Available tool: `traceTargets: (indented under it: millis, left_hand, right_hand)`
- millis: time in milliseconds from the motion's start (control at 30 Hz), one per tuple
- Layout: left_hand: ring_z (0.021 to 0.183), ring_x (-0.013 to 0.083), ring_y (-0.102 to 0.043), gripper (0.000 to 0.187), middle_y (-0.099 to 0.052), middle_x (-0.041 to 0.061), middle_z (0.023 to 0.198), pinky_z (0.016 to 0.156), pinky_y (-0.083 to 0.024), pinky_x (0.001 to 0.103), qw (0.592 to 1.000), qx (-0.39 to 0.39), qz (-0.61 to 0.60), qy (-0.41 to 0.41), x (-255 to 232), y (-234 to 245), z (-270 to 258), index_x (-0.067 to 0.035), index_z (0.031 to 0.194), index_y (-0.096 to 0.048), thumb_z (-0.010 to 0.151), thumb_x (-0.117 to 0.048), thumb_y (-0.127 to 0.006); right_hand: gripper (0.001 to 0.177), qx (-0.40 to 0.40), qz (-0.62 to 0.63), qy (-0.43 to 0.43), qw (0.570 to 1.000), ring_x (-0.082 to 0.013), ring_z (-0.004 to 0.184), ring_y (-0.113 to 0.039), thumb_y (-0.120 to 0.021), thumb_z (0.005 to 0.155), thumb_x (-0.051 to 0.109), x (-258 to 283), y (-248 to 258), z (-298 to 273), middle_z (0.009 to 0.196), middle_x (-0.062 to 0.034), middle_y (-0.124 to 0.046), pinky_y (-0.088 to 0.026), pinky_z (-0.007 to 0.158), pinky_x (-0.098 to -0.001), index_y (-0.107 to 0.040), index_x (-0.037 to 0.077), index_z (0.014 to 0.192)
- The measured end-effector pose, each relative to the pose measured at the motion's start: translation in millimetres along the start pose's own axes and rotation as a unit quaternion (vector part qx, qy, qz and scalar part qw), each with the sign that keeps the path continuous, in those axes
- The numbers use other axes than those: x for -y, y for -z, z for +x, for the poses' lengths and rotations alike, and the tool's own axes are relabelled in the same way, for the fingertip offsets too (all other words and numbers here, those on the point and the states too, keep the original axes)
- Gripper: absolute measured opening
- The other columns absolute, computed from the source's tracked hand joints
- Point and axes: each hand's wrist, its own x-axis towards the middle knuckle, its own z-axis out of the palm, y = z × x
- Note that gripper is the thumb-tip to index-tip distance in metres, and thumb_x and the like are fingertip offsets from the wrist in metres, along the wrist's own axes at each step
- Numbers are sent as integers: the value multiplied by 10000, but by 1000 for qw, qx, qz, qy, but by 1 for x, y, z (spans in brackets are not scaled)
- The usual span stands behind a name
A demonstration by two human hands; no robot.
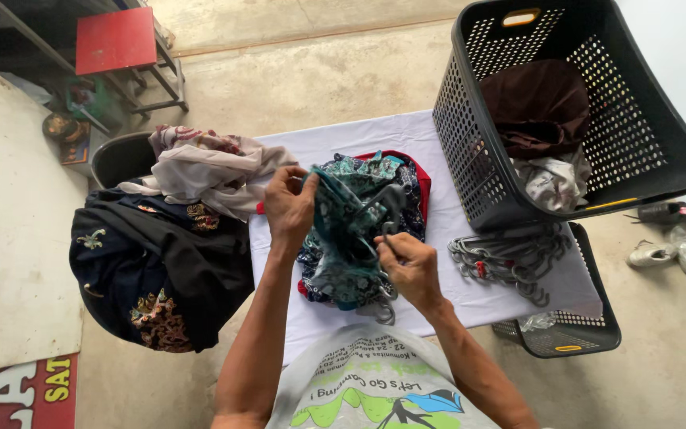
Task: The person sorts various pieces of clothing from a pile onto a table, placing some items into a black laundry basket and others onto a stack on the table.
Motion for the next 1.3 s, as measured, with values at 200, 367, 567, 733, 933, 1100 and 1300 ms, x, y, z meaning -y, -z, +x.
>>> traceTargets:
  millis: [200, 367, 567, 733, 933, 1100, 1300]
  left_hand:
    - [715, 64, -605, 186, -682, 9, 823, 614, -483, 224, 995, 79, -59, 32, 17, -3, -16, -30, 1048, -656, 933, -133, -759]
    - [747, 77, -616, 291, -677, 32, 870, 640, -498, 236, 991, 109, -59, 41, 30, -1, -21, -25, 1141, -614, 897, -98, -754]
    - [790, 97, -624, 366, -658, 31, 916, 685, -522, 247, 994, 94, -29, 57, 56, -2, -27, -40, 1203, -615, 861, -65, -743]
    - [776, 91, -628, 294, -693, 41, 869, 705, -495, 237, 981, 166, -14, 99, 76, -14, -33, -61, 1188, -717, 949, -225, -769]
    - [726, 97, -558, 338, -673, -11, 789, 635, -457, 293, 926, 363, 38, 103, 78, -27, -44, -12, 1072, -812, 955, -329, -794]
    - [584, 193, -529, 459, -636, 169, 693, 560, -458, 349, 963, 189, 192, 29, 46, -31, -61, -112, 1256, -677, 864, -319, -798]
    - [535, 186, -570, 203, -668, 100, 659, 543, -426, 364, 910, 294, 292, -27, 53, -42, -62, -134, 1049, -798, 958, -298, -721]
  right_hand:
    - [174, -73, 78, -32, 994, -55, 700, -647, -620, 1019, 97, -5, 7, 14, 898, -48, -724, -550, 616, -208, -735, -20, 1081]
    - [210, -104, 102, -41, 989, -62, 698, -627, -583, 1058, 127, -9, 21, 15, 865, -47, -698, -556, 618, -211, -724, -27, 1073]
    - [246, -198, 81, 25, 977, -87, 730, -649, -500, 1120, 160, -11, 49, 13, 921, -47, -677, -563, 641, -228, -674, -14, 1105]
    - [267, -198, 278, -83, 936, -108, 769, -633, -547, 1101, 197, -42, 57, 3, 930, -79, -667, -553, 668, -260, -668, -36, 1146]
    - [292, -155, 293, -119, 936, -109, 686, -618, -545, 1077, 210, -59, 52, -4, 898, -66, -677, -540, 627, -246, -696, -37, 1119]
    - [211, -65, 197, -133, 969, -74, 730, -568, -541, 1083, 143, -44, 56, -15, 889, -13, -656, -511, 677, -227, -694, 0, 1111]
    - [200, -31, 180, -97, 978, -77, 805, -599, -576, 1058, 122, -38, 57, -22, 924, -25, -688, -546, 744, -239, -717, -12, 1105]
